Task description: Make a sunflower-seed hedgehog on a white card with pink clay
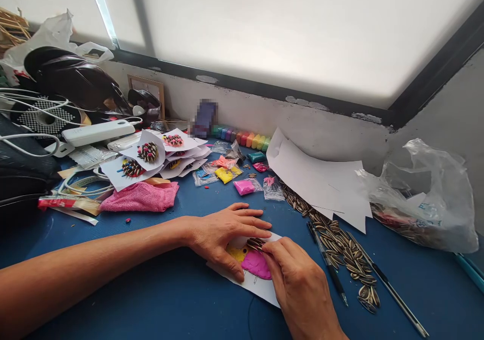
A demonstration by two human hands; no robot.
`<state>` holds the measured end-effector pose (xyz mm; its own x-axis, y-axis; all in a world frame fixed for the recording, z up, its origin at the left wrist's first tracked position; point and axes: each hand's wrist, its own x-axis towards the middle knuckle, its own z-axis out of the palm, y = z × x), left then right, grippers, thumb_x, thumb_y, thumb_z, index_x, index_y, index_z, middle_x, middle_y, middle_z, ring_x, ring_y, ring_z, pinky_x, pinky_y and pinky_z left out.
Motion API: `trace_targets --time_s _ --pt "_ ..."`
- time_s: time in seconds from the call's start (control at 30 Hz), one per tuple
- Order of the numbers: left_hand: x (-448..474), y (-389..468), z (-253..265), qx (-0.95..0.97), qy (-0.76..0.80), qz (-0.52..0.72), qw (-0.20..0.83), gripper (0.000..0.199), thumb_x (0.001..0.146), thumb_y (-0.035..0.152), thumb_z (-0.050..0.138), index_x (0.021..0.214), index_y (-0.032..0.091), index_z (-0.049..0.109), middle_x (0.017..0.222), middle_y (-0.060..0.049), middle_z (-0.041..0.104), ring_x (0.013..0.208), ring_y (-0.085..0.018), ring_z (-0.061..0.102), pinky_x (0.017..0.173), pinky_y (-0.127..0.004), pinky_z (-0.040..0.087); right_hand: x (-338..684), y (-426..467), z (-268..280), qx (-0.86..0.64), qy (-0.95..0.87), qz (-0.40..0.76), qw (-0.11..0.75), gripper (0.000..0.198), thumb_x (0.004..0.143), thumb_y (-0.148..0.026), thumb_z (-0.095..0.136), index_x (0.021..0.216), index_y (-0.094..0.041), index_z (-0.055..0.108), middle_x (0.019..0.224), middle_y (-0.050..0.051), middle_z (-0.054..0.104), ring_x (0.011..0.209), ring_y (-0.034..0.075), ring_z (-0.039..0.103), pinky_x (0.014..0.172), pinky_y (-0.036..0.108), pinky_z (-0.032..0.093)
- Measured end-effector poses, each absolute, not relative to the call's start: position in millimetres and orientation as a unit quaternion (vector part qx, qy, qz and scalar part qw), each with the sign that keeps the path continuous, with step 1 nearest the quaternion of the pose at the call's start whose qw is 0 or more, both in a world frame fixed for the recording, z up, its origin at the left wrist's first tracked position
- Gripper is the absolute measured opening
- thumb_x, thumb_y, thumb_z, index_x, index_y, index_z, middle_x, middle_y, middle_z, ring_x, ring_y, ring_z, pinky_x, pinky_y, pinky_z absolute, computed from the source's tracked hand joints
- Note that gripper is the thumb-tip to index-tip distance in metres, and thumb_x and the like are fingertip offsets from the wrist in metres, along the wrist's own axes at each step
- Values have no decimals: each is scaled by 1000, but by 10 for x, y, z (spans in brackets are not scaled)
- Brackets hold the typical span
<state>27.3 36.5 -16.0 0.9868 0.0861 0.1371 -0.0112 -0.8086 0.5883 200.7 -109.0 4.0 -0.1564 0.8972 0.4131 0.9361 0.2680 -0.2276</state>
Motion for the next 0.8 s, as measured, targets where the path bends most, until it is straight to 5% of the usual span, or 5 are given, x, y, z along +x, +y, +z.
trace_targets --time_s 0.8 --pt "264 366 -177 952 13 83 293 84 78 60 70 149 29 38 156 -5 37 148 -34 22 119 -54 9 1980 -1058 -38 -599 -767 -86 214 32 102 -31 37 84 -24 62 74 1 64 64 12 64 56 22 47"
